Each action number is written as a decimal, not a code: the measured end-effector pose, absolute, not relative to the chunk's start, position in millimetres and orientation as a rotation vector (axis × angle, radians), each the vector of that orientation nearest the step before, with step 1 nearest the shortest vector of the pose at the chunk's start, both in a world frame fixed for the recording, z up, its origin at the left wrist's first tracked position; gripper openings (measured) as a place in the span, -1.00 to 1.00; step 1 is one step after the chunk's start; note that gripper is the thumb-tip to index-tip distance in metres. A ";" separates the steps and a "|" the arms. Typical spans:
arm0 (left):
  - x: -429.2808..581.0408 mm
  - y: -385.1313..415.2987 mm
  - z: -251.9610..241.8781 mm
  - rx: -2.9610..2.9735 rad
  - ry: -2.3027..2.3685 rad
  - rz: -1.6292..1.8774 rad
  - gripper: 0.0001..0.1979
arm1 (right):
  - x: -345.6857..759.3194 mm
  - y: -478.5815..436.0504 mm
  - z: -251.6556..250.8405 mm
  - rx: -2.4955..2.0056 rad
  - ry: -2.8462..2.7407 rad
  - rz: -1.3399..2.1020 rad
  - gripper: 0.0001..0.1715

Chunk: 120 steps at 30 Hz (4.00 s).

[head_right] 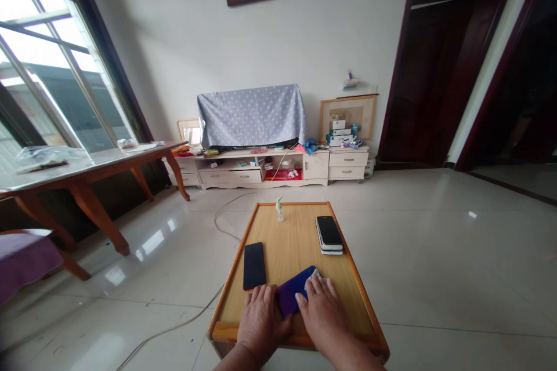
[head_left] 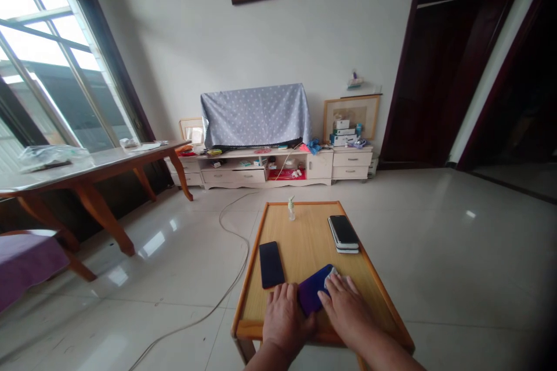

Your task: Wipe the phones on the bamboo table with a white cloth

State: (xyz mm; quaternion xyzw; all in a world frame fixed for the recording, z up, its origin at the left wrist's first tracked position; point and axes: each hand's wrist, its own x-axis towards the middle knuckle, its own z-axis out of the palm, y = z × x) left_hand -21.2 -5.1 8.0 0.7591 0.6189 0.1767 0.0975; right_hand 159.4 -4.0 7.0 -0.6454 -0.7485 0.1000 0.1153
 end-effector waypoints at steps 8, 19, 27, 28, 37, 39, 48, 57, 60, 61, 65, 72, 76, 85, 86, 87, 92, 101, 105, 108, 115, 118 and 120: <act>-20.5 -4.4 9.2 2.236 1.828 0.514 -0.65 | 155.8 -9.0 4.8 -1.726 -2.252 0.401 -0.26; -22.4 -2.3 4.8 2.225 1.809 0.472 -0.65 | 137.7 -20.0 3.9 -1.569 -2.356 0.458 -0.26; -20.8 -4.8 7.4 2.218 1.801 0.566 -0.61 | 168.2 9.8 1.8 -1.919 -2.136 0.254 -0.18; -21.7 -4.3 6.4 2.211 1.802 0.558 -0.62 | 160.5 4.7 0.1 -1.876 -2.165 0.276 -0.17; -22.4 -3.5 5.9 2.178 1.817 0.535 -0.61 | 154.2 5.9 -0.7 -1.744 -2.206 0.317 -0.26; -20.6 -4.3 8.6 2.187 1.810 0.561 -0.58 | 169.1 18.8 -1.3 -1.875 -2.117 0.244 -0.23; -26.5 -0.8 -0.5 2.208 1.801 0.491 -0.66 | 120.9 -8.8 -4.1 -1.457 -2.410 0.492 -0.32; -21.0 -2.9 1.4 2.207 1.836 0.567 -0.58 | 162.1 20.1 2.8 -1.921 -2.125 0.241 -0.18; -22.7 -0.7 -1.5 2.199 1.847 0.502 -0.63 | 139.1 3.1 0.4 -1.630 -2.329 0.397 -0.25; -23.2 -0.4 -2.1 2.196 1.846 0.480 -0.63 | 133.3 -0.9 0.4 -1.506 -2.397 0.449 -0.30; -21.8 -1.9 0.5 2.196 1.856 0.492 -0.59 | 139.9 7.2 2.4 -1.493 -2.371 0.369 -0.39; -24.6 -2.2 2.3 2.194 1.797 0.542 -0.50 | 136.3 16.7 -4.4 -1.668 -2.264 0.371 -0.39; -27.6 -0.6 -2.4 2.171 1.766 0.564 -0.51 | 111.3 5.4 -0.9 -1.430 -2.359 0.552 -0.34; -24.0 -2.2 8.1 2.162 1.775 0.543 -0.32 | 163.2 42.6 -3.9 -1.955 -2.072 0.192 -0.37; -24.1 -1.7 7.1 2.157 1.788 0.546 -0.35 | 159.1 37.7 -6.3 -1.932 -2.088 0.196 -0.37; -24.1 -1.2 5.9 2.154 1.799 0.545 -0.40 | 152.6 30.8 -8.4 -1.875 -2.136 0.220 -0.36; -22.9 -0.7 4.6 2.173 1.787 0.516 -0.59 | 131.6 3.1 -8.6 -1.507 -2.436 0.449 -0.38; -20.0 -6.2 11.0 2.186 1.844 0.517 -0.51 | 167.9 15.0 -15.6 -1.857 -2.168 0.243 -0.29; -24.0 -3.8 8.6 2.198 1.821 0.458 -0.58 | 137.2 -6.6 -19.8 -1.508 -2.424 0.472 -0.30; -22.9 -4.9 12.2 2.194 1.830 0.438 -0.59 | 145.7 -4.8 -14.4 -1.512 -2.381 0.453 -0.33; -17.1 -7.2 19.2 2.168 1.875 0.439 -0.52 | 170.6 6.4 -8.7 -1.817 -2.187 0.283 -0.26; -20.1 -4.9 16.6 2.161 1.860 0.402 -0.58 | 150.2 -5.8 -8.6 -1.584 -2.407 0.471 -0.28; -21.9 -4.2 14.4 2.167 1.842 0.420 -0.60 | 146.2 -8.2 -5.9 -1.503 -2.463 0.526 -0.29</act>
